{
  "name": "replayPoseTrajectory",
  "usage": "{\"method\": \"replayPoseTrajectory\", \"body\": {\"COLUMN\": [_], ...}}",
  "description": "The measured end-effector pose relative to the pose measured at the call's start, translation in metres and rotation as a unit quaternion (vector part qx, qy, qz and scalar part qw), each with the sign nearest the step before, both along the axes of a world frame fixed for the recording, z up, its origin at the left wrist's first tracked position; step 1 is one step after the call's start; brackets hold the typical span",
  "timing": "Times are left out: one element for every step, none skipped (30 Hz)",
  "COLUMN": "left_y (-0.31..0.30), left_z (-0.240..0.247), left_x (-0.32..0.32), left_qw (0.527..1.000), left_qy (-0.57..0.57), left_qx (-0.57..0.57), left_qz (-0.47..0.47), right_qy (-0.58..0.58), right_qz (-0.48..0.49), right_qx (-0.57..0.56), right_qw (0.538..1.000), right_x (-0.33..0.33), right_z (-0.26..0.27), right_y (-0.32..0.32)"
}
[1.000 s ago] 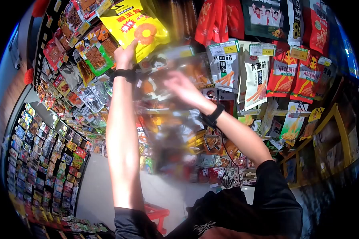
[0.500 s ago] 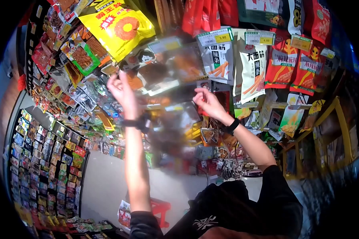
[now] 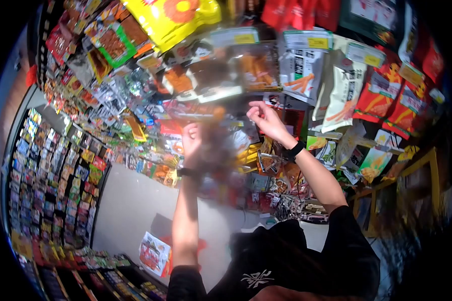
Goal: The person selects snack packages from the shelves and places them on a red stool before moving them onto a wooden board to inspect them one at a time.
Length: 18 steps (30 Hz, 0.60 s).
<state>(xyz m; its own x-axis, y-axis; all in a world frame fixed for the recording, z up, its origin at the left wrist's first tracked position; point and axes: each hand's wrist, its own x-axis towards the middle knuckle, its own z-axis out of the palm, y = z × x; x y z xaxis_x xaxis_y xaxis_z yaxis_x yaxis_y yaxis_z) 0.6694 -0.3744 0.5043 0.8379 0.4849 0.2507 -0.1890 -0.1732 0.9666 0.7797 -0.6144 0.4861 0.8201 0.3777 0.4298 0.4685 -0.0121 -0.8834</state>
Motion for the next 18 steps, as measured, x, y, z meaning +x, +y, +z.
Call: {"method": "replayPoseTrajectory", "body": {"left_y": [0.001, 0.002, 0.008, 0.014, 0.033, 0.043, 0.052, 0.06, 0.066, 0.075, 0.084, 0.09, 0.094, 0.096, 0.098, 0.098, 0.096, 0.098], "left_z": [0.007, 0.015, 0.014, 0.014, -0.005, -0.007, -0.011, -0.015, -0.016, -0.021, -0.025, -0.028, -0.024, -0.017, -0.012, 0.001, 0.015, 0.016], "left_x": [-0.011, -0.022, -0.024, -0.025, -0.012, -0.003, 0.004, 0.012, 0.021, 0.033, 0.05, 0.063, 0.074, 0.083, 0.088, 0.089, 0.09, 0.099], "left_qw": [0.999, 0.998, 0.996, 0.994, 0.994, 0.993, 0.986, 0.97, 0.945, 0.958, 0.969, 0.978, 0.967, 0.954, 0.936, 0.954, 0.969, 0.97], "left_qy": [0.02, 0.04, 0.06, 0.08, 0.07, 0.061, 0.013, -0.034, -0.082, -0.086, -0.092, -0.097, -0.132, -0.165, -0.198, -0.149, -0.1, -0.084], "left_qx": [-0.002, -0.003, -0.001, 0.0, 0.029, 0.057, 0.145, 0.231, 0.313, 0.264, 0.214, 0.16, 0.203, 0.245, 0.288, 0.256, 0.223, 0.224], "left_qz": [-0.026, -0.052, -0.064, -0.076, -0.081, -0.087, -0.076, -0.064, -0.051, -0.066, -0.081, -0.096, -0.078, -0.058, -0.036, -0.038, -0.038, -0.038], "right_qy": [0.003, 0.003, 0.011, 0.001, -0.009, -0.014, -0.028, -0.02, -0.012, 0.006, 0.032, -0.005, -0.042, -0.08, -0.086, -0.05, -0.014, -0.036], "right_qz": [0.012, 0.01, 0.011, 0.015, 0.016, 0.012, 0.0, -0.012, -0.025, -0.014, -0.037, -0.071, -0.104, -0.131, -0.159, -0.151, -0.143, -0.154], "right_qx": [0.002, -0.001, -0.008, 0.005, 0.019, -0.001, -0.01, -0.012, -0.015, 0.005, -0.004, -0.016, -0.03, -0.042, -0.056, -0.046, -0.034, -0.028], "right_qw": [1.0, 1.0, 1.0, 1.0, 1.0, 1.0, 1.0, 1.0, 0.999, 1.0, 0.999, 0.997, 0.993, 0.987, 0.982, 0.986, 0.989, 0.987], "right_x": [0.006, 0.012, 0.011, 0.014, 0.019, 0.027, 0.034, 0.04, 0.043, 0.042, 0.046, 0.059, 0.076, 0.086, 0.092, 0.093, 0.091, 0.097], "right_z": [0.002, 0.004, 0.015, 0.019, 0.023, 0.025, 0.026, 0.027, 0.032, 0.044, 0.05, 0.042, 0.029, 0.022, 0.021, 0.026, 0.028, 0.022], "right_y": [0.008, 0.015, 0.021, 0.029, 0.036, 0.042, 0.049, 0.054, 0.059, 0.063, 0.068, 0.073, 0.079, 0.082, 0.084, 0.086, 0.088, 0.09]}}
